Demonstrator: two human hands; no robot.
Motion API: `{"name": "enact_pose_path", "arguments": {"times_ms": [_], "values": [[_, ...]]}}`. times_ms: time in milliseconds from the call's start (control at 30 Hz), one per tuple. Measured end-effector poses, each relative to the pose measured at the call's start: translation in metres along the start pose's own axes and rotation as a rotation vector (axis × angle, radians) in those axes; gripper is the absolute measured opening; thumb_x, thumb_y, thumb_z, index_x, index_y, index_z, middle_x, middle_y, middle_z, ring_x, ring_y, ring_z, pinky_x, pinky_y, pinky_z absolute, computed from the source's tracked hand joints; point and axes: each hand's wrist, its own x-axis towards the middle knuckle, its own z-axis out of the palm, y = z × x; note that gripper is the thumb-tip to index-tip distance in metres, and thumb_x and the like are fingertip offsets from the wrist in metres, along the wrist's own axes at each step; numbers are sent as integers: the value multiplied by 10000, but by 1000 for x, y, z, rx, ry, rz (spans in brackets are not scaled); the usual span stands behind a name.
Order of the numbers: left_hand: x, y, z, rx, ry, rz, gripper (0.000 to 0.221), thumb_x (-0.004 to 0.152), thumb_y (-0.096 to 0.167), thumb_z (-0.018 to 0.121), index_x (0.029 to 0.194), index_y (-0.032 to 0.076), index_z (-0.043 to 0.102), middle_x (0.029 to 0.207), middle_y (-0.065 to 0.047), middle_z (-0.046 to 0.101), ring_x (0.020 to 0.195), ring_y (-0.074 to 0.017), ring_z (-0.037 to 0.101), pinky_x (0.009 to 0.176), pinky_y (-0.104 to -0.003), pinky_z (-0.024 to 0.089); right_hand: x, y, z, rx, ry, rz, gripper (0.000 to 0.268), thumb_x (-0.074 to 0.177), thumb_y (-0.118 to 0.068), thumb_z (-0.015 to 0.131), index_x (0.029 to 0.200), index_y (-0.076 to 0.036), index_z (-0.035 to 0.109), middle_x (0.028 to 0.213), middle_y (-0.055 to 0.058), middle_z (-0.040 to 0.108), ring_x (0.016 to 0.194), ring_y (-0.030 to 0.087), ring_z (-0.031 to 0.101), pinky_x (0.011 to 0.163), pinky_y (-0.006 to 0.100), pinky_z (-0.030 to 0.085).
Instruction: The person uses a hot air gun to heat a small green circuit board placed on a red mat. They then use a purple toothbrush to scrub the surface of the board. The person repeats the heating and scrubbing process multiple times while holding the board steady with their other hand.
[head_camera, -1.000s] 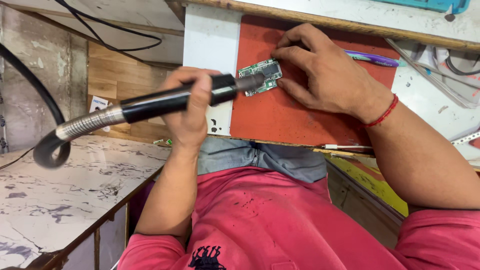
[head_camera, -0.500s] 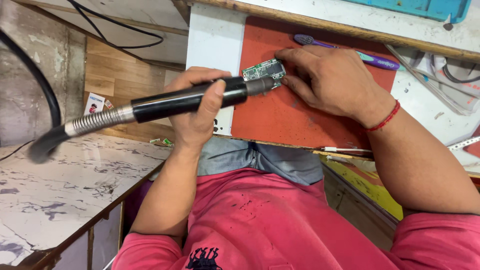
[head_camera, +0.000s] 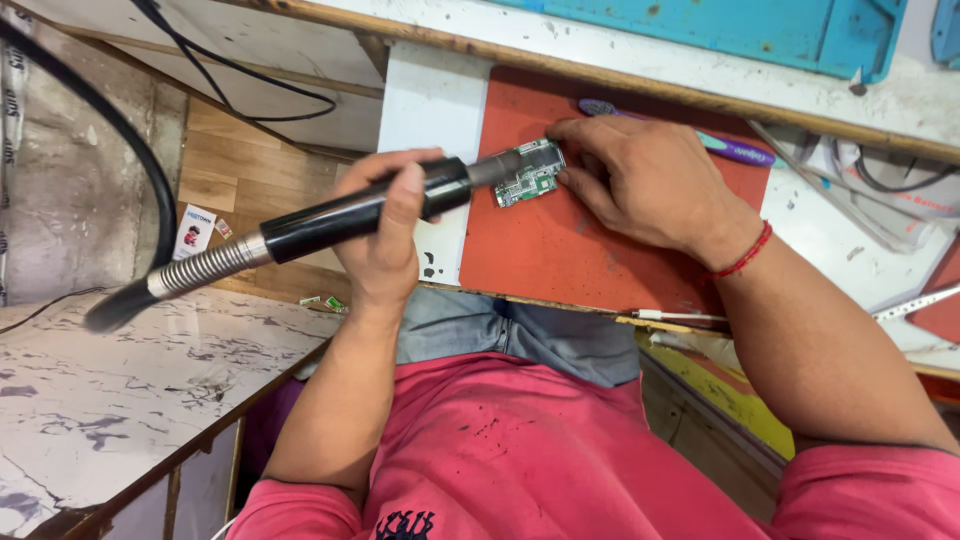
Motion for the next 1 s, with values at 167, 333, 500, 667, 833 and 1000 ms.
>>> {"name": "enact_pose_path", "arguments": {"times_ms": [167, 333, 500, 667, 833, 1000], "values": [[1, 2, -3, 170, -124, 67, 284, 1032, 237, 694, 1163, -11, 732, 1014, -107, 757, 857, -135, 699, 790, -257, 568, 0, 2, -1, 1, -15, 27, 345, 912, -189, 737, 1232, -72, 681, 834, 100, 666, 714, 310, 650, 627, 438, 506], [5, 5, -6, 168, -58, 45, 262, 1033, 232, 695, 1135, -6, 734, 1047, -112, 776, 943, -155, 743, 891, -276, 598, 6, -2, -5, -2, -27, 1, 354, 906, -200, 743, 1232, -72, 684, 812, 94, 658, 703, 296, 645, 626, 434, 505], [0, -7, -8, 31, -104, 24, 249, 1045, 221, 684, 1121, -14, 714, 1017, -129, 764, 866, -166, 696, 811, -297, 563, 2, 5, -3, 23, -47, 18, 360, 918, -196, 744, 1251, -72, 690, 799, 99, 648, 678, 288, 634, 612, 425, 499], [1, -9, -7, 81, -100, 54, 240, 1042, 228, 685, 1096, -5, 680, 1066, -127, 764, 967, -170, 726, 908, -309, 594, 3, 9, -3, 34, -12, -42, 349, 927, -168, 733, 1253, -57, 680, 823, 91, 652, 698, 287, 639, 629, 417, 505], [2, -8, -6, 138, -162, 116, 228, 1068, 223, 695, 1092, -3, 693, 1040, -126, 763, 967, -169, 724, 919, -302, 578, 1, 11, -2, 19, -14, -51, 344, 942, -173, 730, 1261, -55, 680, 844, 100, 653, 715, 295, 641, 647, 422, 507], [0, -10, -6, 118, -36, 63, 215, 1048, 220, 692, 1045, 5, 696, 1031, -107, 771, 958, -162, 724, 919, -316, 587, -2, 14, -1, -8, -22, -81, 327, 969, -154, 730, 1283, -70, 689, 848, 100, 651, 759, 310, 648, 686, 424, 516]]}}
